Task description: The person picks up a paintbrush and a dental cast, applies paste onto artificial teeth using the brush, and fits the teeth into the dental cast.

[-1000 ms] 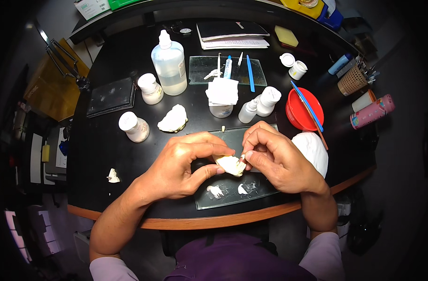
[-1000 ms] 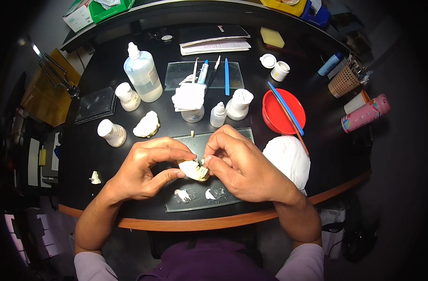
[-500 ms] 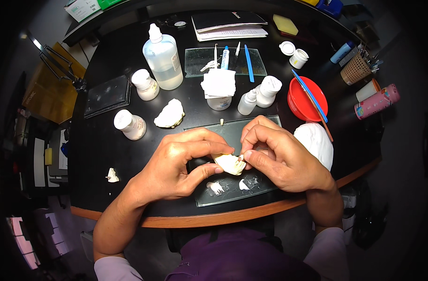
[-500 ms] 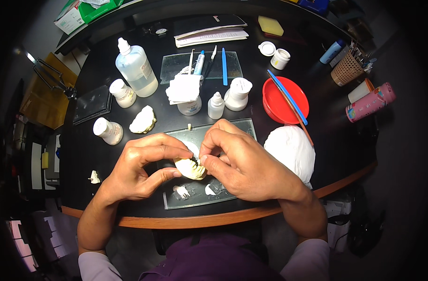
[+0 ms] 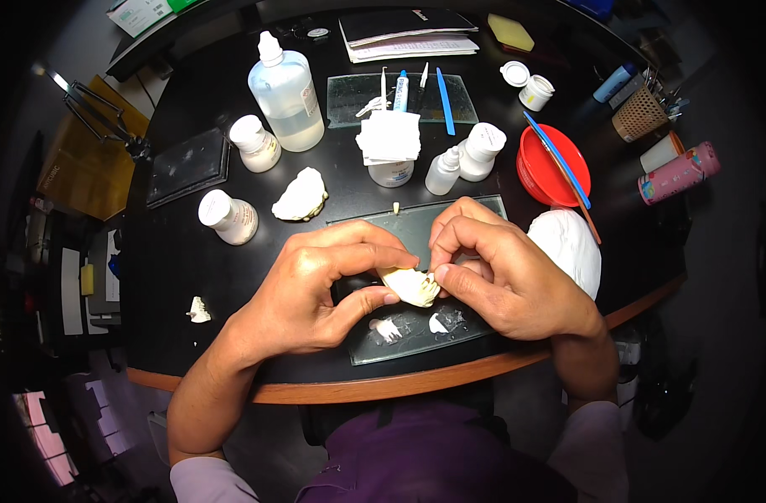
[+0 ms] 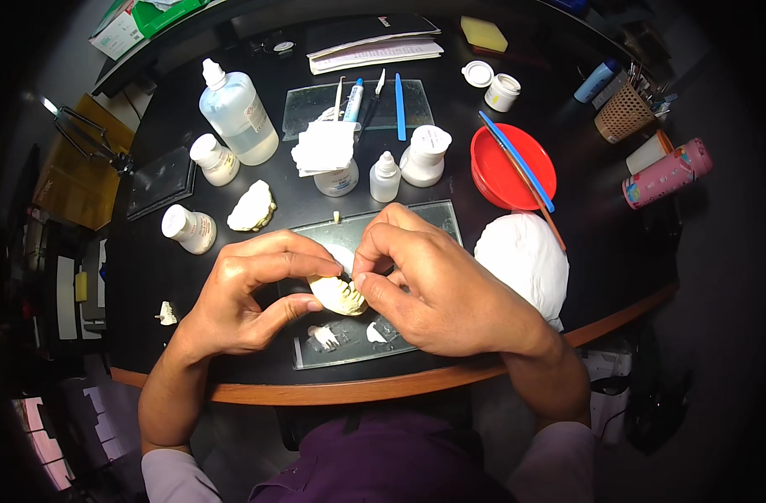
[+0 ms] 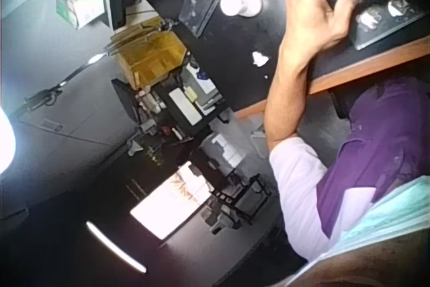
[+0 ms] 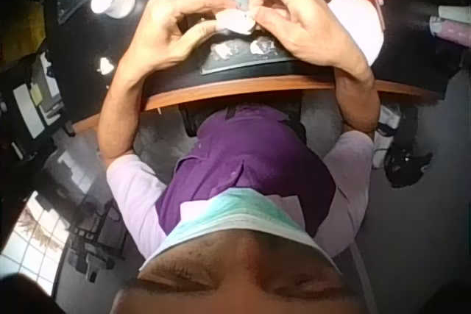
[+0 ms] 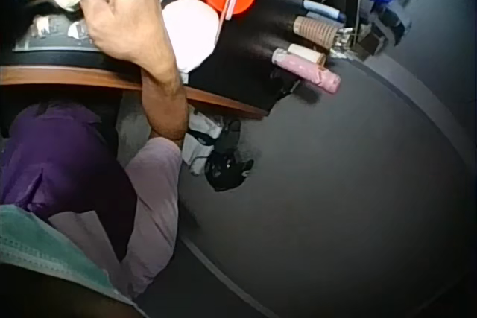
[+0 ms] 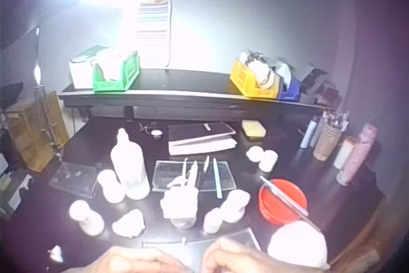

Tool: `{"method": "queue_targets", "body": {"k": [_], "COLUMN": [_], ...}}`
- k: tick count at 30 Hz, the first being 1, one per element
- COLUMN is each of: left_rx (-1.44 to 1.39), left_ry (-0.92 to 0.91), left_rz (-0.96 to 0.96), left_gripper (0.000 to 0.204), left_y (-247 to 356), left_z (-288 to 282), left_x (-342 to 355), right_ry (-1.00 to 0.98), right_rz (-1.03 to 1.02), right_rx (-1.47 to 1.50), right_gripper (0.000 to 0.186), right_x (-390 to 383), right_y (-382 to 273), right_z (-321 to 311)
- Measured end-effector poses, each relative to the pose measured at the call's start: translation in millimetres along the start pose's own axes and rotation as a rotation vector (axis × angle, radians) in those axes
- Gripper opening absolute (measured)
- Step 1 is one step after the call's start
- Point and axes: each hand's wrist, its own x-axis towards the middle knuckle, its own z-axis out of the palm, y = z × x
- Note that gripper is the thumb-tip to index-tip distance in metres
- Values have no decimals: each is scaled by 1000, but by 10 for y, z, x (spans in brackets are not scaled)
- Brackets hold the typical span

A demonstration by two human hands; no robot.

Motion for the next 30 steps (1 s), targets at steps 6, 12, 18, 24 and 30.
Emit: {"method": "queue_targets", "body": {"k": [6,12,18,24,30], "left_rx": [-6,6,0,-54,-108], "left_ry": [3,2,3,-21,-66], "left_rz": [0,3,11,-27,-71], "left_gripper": [33,32,32,30,42], "left_y": [4,10,-5,19,26], "left_z": [6,-4,-3,-4,-9], "left_x": [5,3,8,-3,-3], "right_ry": [1,4,18,31,25], "right_rz": [-3,-9,-26,-16,-2], "right_rx": [2,18,46,161,149], "right_gripper": [14,14,11,9,9], "right_x": [0,1,5,9,13], "right_y": [25,22,26,72,68], "right_z": [6,18,7,19,14]}}
